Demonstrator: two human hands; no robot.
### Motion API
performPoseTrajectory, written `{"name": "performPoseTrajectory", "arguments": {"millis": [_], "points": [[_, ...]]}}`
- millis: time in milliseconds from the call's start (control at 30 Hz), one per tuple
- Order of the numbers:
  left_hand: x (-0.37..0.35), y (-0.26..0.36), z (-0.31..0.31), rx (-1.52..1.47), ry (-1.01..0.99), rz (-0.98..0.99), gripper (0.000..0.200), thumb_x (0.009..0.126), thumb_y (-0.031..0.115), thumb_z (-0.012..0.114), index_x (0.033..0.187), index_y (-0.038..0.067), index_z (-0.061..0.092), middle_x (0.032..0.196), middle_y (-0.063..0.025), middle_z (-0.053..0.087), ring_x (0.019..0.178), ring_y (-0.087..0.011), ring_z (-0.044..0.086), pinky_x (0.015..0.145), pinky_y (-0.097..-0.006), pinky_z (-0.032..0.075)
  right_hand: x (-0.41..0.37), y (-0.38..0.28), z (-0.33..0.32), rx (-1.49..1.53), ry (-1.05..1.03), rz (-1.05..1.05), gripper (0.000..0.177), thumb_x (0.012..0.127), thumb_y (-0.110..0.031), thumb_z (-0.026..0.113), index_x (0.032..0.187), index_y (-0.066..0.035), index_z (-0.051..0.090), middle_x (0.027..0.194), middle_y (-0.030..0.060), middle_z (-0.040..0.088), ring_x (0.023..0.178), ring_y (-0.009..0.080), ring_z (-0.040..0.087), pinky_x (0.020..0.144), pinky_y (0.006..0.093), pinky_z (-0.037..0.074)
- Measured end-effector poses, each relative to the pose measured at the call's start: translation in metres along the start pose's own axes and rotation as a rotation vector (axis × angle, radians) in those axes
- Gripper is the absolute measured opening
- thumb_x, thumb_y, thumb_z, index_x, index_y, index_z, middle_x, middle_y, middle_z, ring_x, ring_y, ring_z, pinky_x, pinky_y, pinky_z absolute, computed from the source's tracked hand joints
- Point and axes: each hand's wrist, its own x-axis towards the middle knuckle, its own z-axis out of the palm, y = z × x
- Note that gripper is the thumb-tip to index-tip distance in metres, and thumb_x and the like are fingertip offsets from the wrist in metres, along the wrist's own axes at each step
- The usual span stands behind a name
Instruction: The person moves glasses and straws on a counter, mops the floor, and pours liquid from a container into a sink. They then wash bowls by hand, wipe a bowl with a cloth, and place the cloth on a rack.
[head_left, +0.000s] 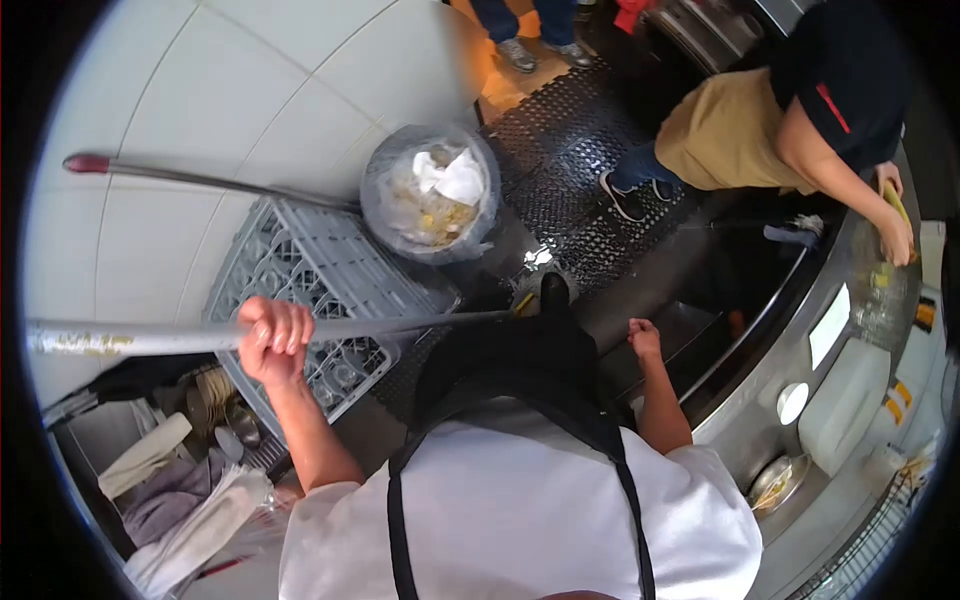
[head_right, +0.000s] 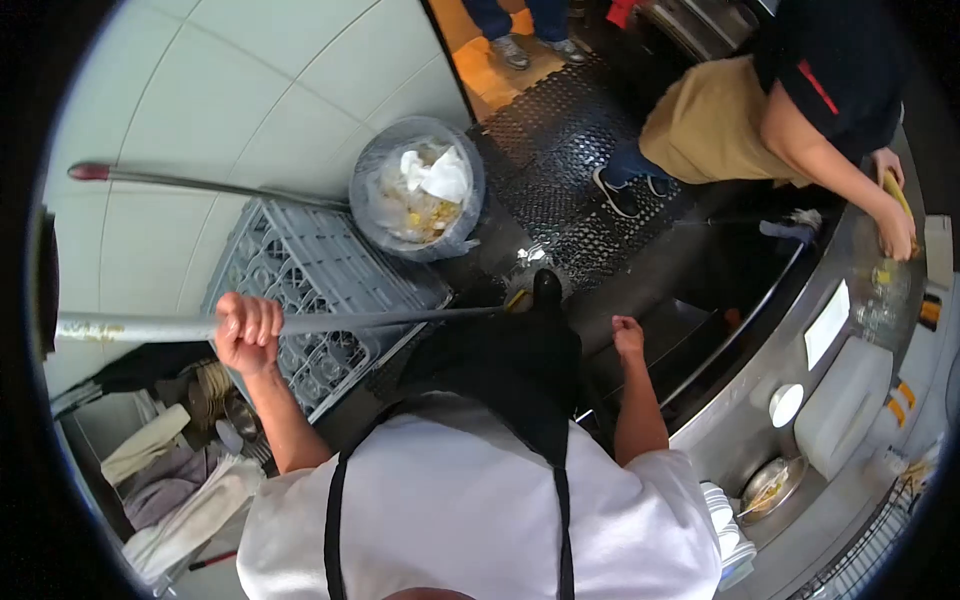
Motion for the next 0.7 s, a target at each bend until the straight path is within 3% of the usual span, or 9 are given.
{"name": "performPoseTrajectory", "arguments": {"millis": [200,333,367,467,600,700], "points": [[0.006,0.005,-0.043,-0.086,-0.022,-0.024,0.032,0.086,0.023,0.062,0.066,0.013,0.039,0.049,0.0037,0.041,0.039,-0.0082,0.037,0.041,-0.0260,0.032,-0.044,-0.008,0.025,0.027,0.011,-0.077,0.022,0.093,-0.032,0.062,0.099,-0.011,0.061,0.077,-0.0028,0.058,0.065,0.0068,0.053,0.055,0.0213,0.041],[0.008,0.009,-0.067,-0.106,-0.033,-0.048,0.034,0.087,0.022,0.061,0.064,0.012,0.038,0.049,0.0034,0.040,0.040,-0.0082,0.037,0.043,-0.0263,0.032,-0.121,0.017,0.060,-0.066,0.139,0.025,0.027,0.093,-0.032,0.061,0.103,-0.007,0.063,0.079,-0.0023,0.058,0.067,0.0077,0.053,0.062,0.0226,0.045],[0.008,0.011,-0.071,-0.110,-0.100,-0.057,0.034,0.088,0.021,0.060,0.063,0.012,0.038,0.049,0.0032,0.039,0.040,-0.0085,0.035,0.045,-0.0271,0.033,-0.140,0.027,0.071,-0.067,0.167,-0.017,0.032,0.090,-0.032,0.065,0.103,-0.003,0.065,0.083,0.0049,0.066,0.072,0.0143,0.060,0.069,0.0290,0.048],[0.000,0.014,-0.079,-0.121,-0.142,-0.079,0.034,0.088,0.020,0.059,0.063,0.012,0.037,0.050,0.0030,0.037,0.041,-0.0090,0.034,0.046,-0.0274,0.033,-0.193,0.045,0.098,-0.325,0.243,-0.141,0.034,0.088,-0.032,0.066,0.104,-0.003,0.065,0.089,0.0107,0.069,0.082,0.0200,0.065,0.077,0.0322,0.050],[-0.018,0.022,-0.078,-0.107,-0.177,-0.071,0.034,0.090,0.019,0.055,0.063,0.011,0.036,0.050,0.0012,0.037,0.041,-0.0097,0.033,0.047,-0.0280,0.033,-0.255,0.031,0.122,-0.312,0.183,-0.064,0.032,0.089,-0.030,0.065,0.107,-0.003,0.063,0.093,0.0090,0.069,0.089,0.0166,0.064,0.081,0.0306,0.050],[-0.033,0.023,-0.075,-0.151,-0.208,-0.049,0.031,0.091,0.014,0.052,0.066,0.011,0.035,0.052,0.0012,0.036,0.045,-0.0103,0.034,0.049,-0.0282,0.033,-0.287,0.003,0.141,-0.247,0.214,-0.259,0.037,0.086,-0.034,0.067,0.108,-0.004,0.064,0.094,0.0121,0.070,0.089,0.0222,0.067,0.084,0.0335,0.050]]}}
